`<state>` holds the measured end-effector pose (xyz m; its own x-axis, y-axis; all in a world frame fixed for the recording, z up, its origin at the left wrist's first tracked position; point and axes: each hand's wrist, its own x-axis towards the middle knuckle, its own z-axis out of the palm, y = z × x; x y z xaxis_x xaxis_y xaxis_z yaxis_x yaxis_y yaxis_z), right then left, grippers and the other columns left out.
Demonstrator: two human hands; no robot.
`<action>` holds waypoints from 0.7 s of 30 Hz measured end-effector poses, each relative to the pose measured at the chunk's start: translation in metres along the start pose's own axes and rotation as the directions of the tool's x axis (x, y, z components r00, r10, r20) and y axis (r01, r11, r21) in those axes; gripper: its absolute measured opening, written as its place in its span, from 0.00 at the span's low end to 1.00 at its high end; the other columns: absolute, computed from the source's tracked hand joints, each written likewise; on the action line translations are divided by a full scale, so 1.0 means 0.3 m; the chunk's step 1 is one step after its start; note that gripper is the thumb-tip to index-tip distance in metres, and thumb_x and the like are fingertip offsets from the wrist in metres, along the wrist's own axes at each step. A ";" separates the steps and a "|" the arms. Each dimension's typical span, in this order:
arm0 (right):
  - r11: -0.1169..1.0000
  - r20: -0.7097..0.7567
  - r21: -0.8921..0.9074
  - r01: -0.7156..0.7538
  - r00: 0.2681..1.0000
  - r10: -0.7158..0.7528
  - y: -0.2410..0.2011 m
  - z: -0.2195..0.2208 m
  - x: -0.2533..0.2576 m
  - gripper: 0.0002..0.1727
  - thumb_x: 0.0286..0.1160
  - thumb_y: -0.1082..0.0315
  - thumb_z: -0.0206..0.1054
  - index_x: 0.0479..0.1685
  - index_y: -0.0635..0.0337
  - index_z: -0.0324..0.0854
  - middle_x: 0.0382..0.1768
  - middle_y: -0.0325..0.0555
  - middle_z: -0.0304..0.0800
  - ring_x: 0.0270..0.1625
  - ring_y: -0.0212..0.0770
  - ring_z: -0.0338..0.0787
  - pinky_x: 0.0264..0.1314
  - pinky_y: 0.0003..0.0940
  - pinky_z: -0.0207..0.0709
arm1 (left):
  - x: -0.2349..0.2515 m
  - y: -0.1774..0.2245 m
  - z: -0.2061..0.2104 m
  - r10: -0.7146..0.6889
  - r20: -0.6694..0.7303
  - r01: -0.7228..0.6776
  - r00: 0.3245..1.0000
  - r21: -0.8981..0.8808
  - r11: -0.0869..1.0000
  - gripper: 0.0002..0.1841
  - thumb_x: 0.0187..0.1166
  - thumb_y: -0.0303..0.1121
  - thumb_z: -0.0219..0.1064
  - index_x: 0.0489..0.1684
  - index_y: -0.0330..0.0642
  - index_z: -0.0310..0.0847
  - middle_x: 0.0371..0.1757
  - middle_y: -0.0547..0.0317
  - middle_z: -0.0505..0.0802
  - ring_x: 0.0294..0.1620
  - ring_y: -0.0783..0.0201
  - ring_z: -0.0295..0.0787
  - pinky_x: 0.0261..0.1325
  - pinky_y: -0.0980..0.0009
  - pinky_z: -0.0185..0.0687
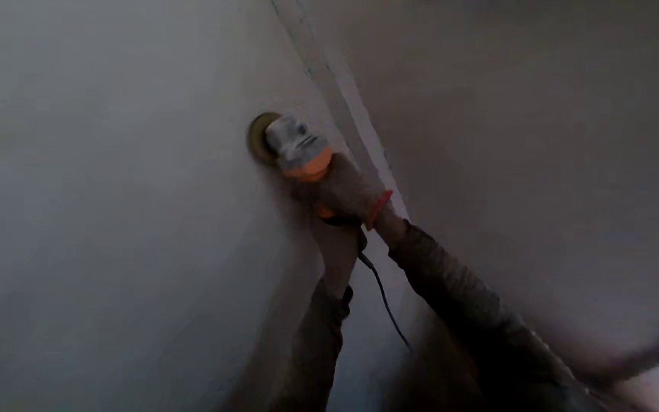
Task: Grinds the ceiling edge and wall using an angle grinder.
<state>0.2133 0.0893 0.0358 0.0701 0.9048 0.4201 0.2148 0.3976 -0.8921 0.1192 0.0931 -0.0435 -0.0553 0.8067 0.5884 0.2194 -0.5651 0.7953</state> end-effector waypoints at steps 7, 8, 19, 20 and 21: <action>0.998 0.057 -0.059 0.036 0.998 -0.032 0.125 0.034 0.011 0.24 0.68 0.50 0.79 0.55 0.56 0.85 0.40 0.45 0.91 0.40 0.40 0.90 0.42 0.43 0.87 | -0.014 -0.053 -0.017 0.031 0.029 -0.033 0.999 0.080 0.996 0.37 0.51 0.23 0.80 0.65 0.19 0.69 0.48 0.43 0.87 0.48 0.65 0.86 0.53 0.70 0.86; 0.999 -0.003 0.031 -0.018 1.000 0.018 0.114 0.015 0.022 0.25 0.65 0.50 0.82 0.55 0.56 0.84 0.37 0.46 0.91 0.36 0.41 0.91 0.37 0.43 0.87 | 0.018 -0.028 -0.012 0.002 0.068 -0.011 0.998 0.138 0.990 0.37 0.51 0.24 0.82 0.64 0.21 0.71 0.47 0.43 0.88 0.47 0.62 0.87 0.53 0.67 0.86; 0.959 -0.151 0.249 -0.137 0.972 0.179 0.224 -0.077 0.126 0.28 0.64 0.46 0.80 0.59 0.51 0.82 0.38 0.45 0.89 0.32 0.40 0.88 0.30 0.40 0.83 | 0.155 0.042 0.053 -0.160 0.249 0.095 0.955 0.254 0.963 0.41 0.50 0.29 0.89 0.68 0.32 0.73 0.45 0.47 0.91 0.43 0.59 0.91 0.48 0.61 0.90; 0.970 -0.156 0.234 -0.064 0.982 0.103 0.223 -0.076 0.183 0.29 0.64 0.46 0.81 0.60 0.51 0.82 0.40 0.44 0.91 0.36 0.39 0.91 0.33 0.41 0.87 | 0.177 0.059 0.049 -0.145 0.223 0.084 0.964 0.264 0.961 0.41 0.50 0.30 0.90 0.69 0.34 0.73 0.45 0.47 0.91 0.44 0.59 0.91 0.49 0.59 0.90; 0.978 -0.155 0.209 -0.007 0.987 0.040 0.190 -0.076 0.223 0.31 0.64 0.45 0.82 0.63 0.50 0.81 0.42 0.43 0.92 0.38 0.39 0.92 0.37 0.41 0.89 | 0.197 0.074 0.043 -0.122 0.191 0.068 0.974 0.265 0.962 0.42 0.51 0.32 0.90 0.71 0.36 0.73 0.46 0.48 0.92 0.45 0.59 0.91 0.49 0.58 0.90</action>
<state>0.2524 0.1689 0.0170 0.2290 0.8853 0.4048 0.0062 0.4145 -0.9100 0.1334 0.1305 0.0072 0.1051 0.8876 0.4485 0.4652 -0.4425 0.7666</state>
